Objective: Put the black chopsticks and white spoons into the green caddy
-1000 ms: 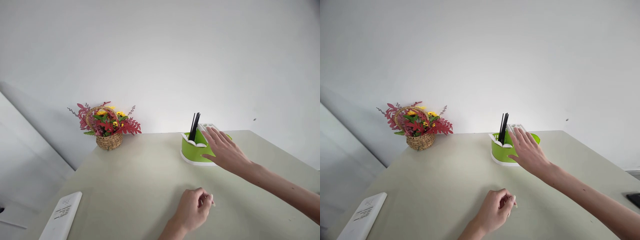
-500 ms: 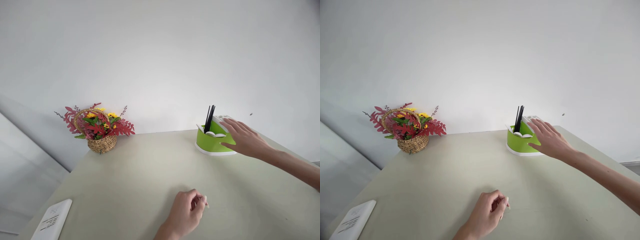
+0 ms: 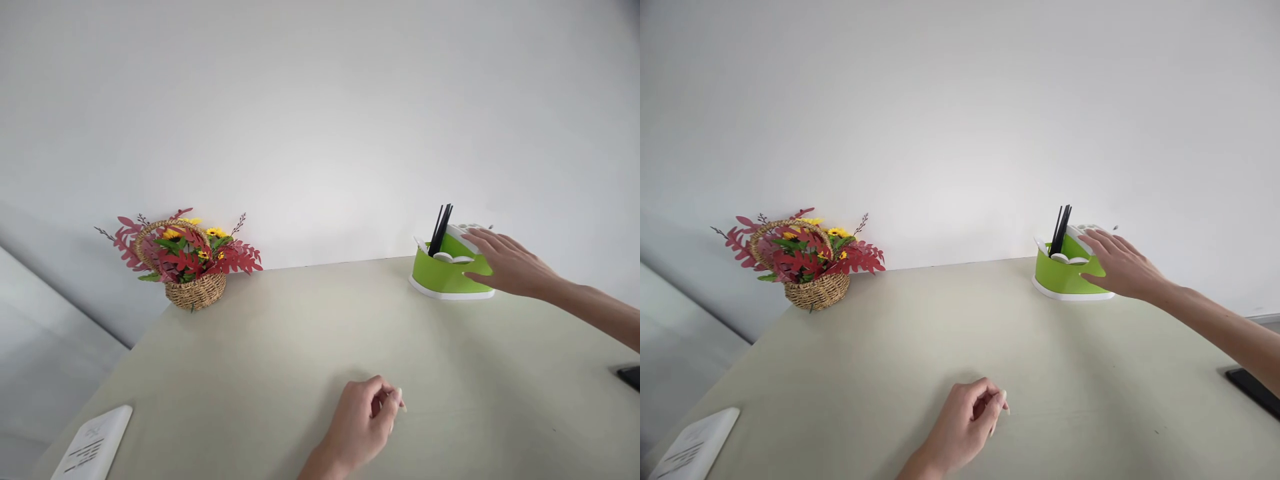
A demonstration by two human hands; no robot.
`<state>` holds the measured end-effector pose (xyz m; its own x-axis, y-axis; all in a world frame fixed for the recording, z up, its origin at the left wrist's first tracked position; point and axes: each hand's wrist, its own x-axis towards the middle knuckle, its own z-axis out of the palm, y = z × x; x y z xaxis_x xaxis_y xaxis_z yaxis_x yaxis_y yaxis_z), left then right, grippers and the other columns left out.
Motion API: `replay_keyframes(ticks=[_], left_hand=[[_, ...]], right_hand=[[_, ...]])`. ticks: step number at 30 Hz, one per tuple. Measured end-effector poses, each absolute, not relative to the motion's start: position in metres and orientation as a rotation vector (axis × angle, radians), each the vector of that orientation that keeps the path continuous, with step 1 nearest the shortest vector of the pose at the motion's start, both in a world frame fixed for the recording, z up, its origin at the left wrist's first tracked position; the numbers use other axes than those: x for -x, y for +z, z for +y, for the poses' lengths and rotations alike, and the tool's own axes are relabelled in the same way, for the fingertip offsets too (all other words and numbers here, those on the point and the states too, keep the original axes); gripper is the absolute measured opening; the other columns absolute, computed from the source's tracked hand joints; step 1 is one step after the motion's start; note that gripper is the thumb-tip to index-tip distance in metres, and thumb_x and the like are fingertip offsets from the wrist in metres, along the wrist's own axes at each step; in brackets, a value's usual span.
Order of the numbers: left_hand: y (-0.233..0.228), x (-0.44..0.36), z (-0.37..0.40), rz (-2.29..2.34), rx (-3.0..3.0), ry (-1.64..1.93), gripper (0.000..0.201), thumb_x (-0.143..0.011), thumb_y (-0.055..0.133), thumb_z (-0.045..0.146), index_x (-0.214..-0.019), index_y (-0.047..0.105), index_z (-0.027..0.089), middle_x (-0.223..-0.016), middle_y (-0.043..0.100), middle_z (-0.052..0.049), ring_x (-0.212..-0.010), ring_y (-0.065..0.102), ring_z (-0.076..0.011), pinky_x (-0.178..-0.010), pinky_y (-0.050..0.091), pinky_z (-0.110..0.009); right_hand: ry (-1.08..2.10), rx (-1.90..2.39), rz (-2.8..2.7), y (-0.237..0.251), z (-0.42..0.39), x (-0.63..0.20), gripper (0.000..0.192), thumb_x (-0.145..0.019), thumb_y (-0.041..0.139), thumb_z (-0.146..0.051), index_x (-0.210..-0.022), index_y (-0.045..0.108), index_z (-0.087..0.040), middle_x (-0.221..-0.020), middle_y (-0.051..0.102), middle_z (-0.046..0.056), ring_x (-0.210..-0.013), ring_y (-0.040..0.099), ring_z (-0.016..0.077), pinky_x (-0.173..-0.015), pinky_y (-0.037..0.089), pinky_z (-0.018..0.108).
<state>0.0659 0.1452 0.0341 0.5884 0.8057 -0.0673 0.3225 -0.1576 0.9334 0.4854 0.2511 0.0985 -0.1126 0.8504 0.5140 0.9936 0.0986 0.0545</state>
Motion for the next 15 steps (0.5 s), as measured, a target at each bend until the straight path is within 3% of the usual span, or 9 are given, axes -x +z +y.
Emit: replay_keyframes(ticks=[5, 8, 15], left_hand=[[0.037, -0.066, 0.147, 0.929, -1.729, 0.544, 0.041, -0.101, 0.047, 0.050, -0.088, 0.069, 0.018, -0.058, 0.052, 0.004, -0.053, 0.043, -0.0098, -0.054, 0.033, -0.023], [0.038, -0.064, 0.148, 0.917, -1.698, 0.560, 0.042, -0.101, 0.048, 0.052, -0.088, 0.067, 0.017, -0.059, 0.051, 0.004, -0.054, 0.042, -0.0098, -0.054, 0.033, -0.023], [0.037, -0.065, 0.157, 1.035, -1.697, 0.734, 0.042, -0.103, 0.045, 0.054, -0.085, 0.060, 0.019, -0.059, 0.045, 0.005, -0.054, 0.041, -0.0102, -0.050, 0.030, -0.023]], right_hand=[[-0.653, 1.686, -1.875, 0.093, 0.223, -0.435, 0.069, -0.101, 0.049, -0.038, -0.162, 0.022, -0.020, -0.167, 0.029, 0.021, -0.156, 0.023, 0.0380, -0.126, 0.022, 0.054], [-0.624, 1.499, -1.905, 0.067, 0.203, -0.391, 0.067, -0.102, 0.051, -0.035, -0.162, 0.025, -0.023, -0.167, 0.034, 0.015, -0.155, 0.028, 0.0342, -0.126, 0.026, 0.057], [-0.002, 1.607, -2.094, -0.006, 0.194, -0.315, 0.056, -0.105, 0.042, -0.047, -0.155, 0.038, -0.022, -0.170, 0.029, 0.010, -0.157, 0.023, 0.0263, -0.126, 0.031, 0.051]])
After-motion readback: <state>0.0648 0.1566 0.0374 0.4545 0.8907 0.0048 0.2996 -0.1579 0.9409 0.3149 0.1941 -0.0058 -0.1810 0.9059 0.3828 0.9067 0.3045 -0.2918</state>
